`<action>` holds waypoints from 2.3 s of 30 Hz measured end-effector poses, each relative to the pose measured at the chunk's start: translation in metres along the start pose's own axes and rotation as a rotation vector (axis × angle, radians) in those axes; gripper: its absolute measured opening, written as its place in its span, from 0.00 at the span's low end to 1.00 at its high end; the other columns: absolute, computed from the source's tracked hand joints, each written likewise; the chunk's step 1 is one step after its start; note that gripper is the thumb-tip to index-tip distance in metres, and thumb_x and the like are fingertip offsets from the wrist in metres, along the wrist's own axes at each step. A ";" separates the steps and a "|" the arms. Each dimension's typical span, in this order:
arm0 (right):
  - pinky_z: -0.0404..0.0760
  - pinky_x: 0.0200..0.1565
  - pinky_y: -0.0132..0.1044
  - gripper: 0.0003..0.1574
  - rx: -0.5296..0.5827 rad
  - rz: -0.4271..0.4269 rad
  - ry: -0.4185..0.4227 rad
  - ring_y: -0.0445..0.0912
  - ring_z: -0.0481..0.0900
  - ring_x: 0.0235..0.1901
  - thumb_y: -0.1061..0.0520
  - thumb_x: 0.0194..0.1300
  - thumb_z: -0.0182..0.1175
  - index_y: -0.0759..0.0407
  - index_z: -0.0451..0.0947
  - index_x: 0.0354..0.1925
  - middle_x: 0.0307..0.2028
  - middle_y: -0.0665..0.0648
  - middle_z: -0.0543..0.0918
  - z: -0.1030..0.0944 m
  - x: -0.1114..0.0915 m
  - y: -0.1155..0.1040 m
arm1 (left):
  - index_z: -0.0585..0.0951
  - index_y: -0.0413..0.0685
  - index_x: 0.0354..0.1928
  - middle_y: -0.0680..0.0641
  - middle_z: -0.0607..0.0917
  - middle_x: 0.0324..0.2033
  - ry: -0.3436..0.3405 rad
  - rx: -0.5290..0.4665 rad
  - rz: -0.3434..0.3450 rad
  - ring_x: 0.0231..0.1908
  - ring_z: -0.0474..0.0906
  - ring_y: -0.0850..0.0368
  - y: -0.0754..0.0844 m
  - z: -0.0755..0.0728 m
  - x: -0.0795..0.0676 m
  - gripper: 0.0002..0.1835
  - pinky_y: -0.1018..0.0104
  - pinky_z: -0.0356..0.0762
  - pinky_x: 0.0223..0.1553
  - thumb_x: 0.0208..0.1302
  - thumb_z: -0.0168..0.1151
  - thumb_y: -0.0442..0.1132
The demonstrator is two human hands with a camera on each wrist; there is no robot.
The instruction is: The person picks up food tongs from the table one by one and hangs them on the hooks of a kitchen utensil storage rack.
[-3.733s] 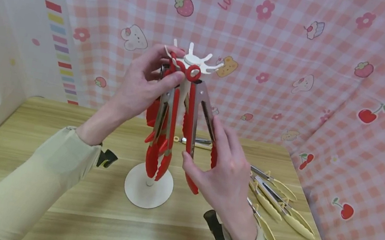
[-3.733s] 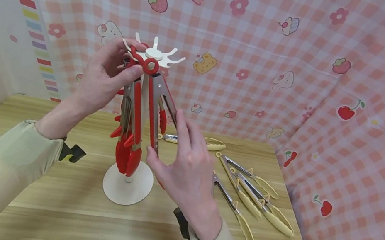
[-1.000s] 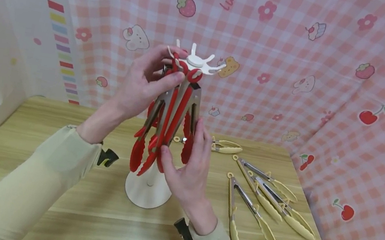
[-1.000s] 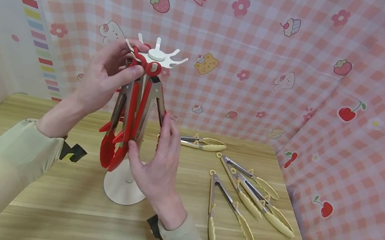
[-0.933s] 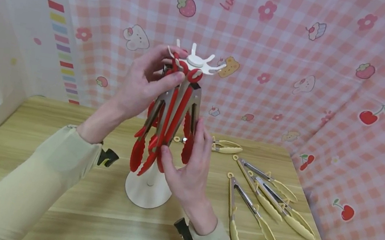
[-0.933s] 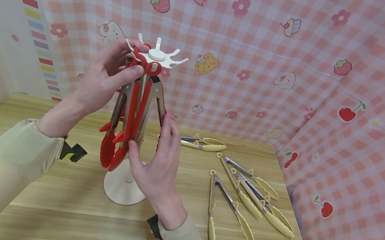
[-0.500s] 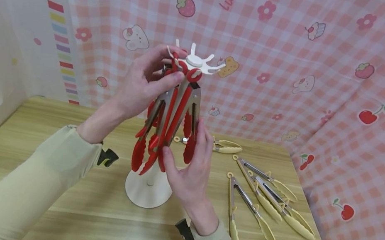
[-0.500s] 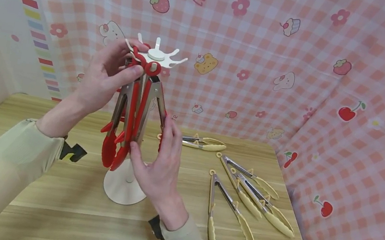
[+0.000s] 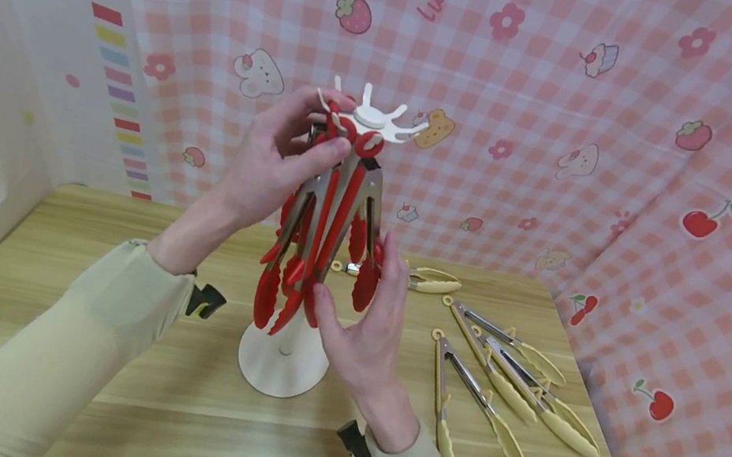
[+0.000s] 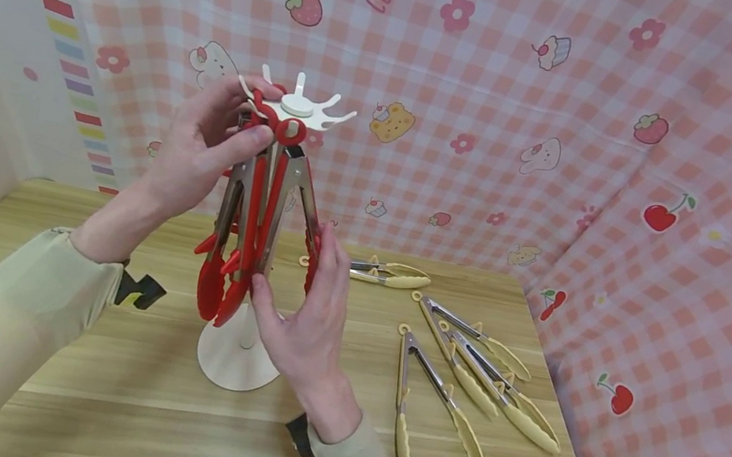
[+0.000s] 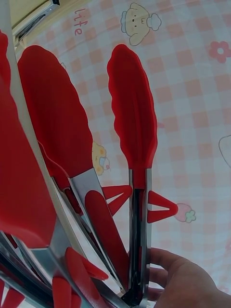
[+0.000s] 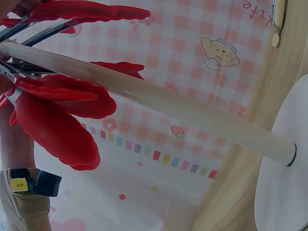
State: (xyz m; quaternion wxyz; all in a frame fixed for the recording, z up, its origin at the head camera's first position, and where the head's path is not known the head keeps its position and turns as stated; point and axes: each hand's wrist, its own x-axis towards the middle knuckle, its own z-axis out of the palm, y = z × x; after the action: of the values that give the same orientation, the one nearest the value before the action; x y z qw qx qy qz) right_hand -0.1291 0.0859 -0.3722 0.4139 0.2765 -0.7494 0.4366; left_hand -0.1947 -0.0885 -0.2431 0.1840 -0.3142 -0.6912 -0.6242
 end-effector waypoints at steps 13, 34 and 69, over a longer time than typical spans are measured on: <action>0.76 0.70 0.49 0.58 -0.045 0.033 -0.073 0.57 0.73 0.67 0.60 0.59 0.74 0.66 0.55 0.79 0.69 0.67 0.72 -0.012 0.000 0.001 | 0.76 0.39 0.65 0.47 0.85 0.54 -0.002 0.002 0.000 0.54 0.82 0.54 0.000 0.000 0.000 0.23 0.48 0.80 0.60 0.69 0.60 0.35; 0.78 0.66 0.62 0.58 -0.308 0.116 -0.255 0.64 0.73 0.69 0.54 0.57 0.78 0.61 0.61 0.78 0.72 0.68 0.70 -0.063 -0.008 0.028 | 0.76 0.39 0.65 0.47 0.85 0.55 -0.001 -0.009 0.004 0.54 0.82 0.53 0.000 0.000 0.000 0.23 0.49 0.80 0.60 0.69 0.60 0.35; 0.78 0.62 0.66 0.51 -0.557 0.283 -0.600 0.70 0.76 0.65 0.46 0.63 0.74 0.68 0.66 0.74 0.68 0.73 0.74 -0.134 -0.048 0.100 | 0.75 0.40 0.65 0.45 0.84 0.56 -0.010 -0.004 -0.023 0.56 0.81 0.53 0.002 -0.001 0.000 0.23 0.49 0.79 0.61 0.70 0.60 0.36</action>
State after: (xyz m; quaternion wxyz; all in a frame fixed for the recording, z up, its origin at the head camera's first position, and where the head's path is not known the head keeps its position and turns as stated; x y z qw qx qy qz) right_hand -0.1315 0.2539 -0.4194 0.1727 0.1635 -0.9563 0.1703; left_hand -0.1936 -0.0894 -0.2417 0.1727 -0.3095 -0.6946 -0.6261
